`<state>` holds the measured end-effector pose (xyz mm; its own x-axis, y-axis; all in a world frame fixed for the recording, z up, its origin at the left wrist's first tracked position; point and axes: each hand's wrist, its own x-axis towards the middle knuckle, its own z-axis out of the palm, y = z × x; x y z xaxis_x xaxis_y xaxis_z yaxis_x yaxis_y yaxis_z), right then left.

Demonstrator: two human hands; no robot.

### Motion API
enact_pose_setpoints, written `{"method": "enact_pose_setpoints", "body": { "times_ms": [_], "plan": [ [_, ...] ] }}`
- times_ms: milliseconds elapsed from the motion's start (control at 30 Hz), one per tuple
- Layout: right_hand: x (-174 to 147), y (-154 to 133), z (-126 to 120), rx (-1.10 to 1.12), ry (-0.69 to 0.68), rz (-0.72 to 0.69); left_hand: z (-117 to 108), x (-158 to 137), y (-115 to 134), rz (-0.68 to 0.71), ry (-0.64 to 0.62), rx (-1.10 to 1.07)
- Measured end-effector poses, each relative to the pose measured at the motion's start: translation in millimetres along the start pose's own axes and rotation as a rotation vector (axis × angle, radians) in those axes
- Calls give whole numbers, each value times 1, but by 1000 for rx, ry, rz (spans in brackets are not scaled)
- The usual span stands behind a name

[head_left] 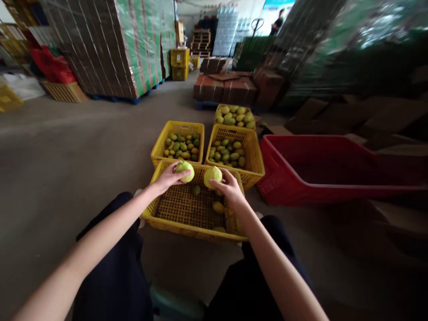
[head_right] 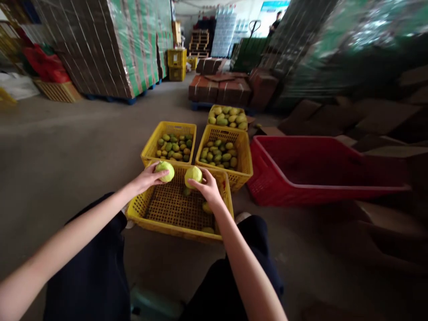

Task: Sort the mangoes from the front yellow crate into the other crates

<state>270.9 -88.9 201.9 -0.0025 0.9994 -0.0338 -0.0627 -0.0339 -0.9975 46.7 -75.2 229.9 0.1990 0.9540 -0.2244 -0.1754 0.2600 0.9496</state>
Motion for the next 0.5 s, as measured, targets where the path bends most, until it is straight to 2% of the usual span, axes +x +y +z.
{"method": "enact_pose_setpoints", "body": {
  "times_ms": [100,200,300,400,500],
  "plan": [
    [-21,0,3,119,30,-50,3,-18,-10,63,-14,17],
    [-33,7,10,42,88,-96,2,-25,-27,150,10,87],
    [-40,9,22,-10,50,-112,-1,-28,-32,224,25,203],
    [-44,3,33,93,-9,-46,-3,-31,-22,239,-3,252],
    [-44,-1,39,271,3,78,-2,-34,-11,208,30,182]
  ]
}}
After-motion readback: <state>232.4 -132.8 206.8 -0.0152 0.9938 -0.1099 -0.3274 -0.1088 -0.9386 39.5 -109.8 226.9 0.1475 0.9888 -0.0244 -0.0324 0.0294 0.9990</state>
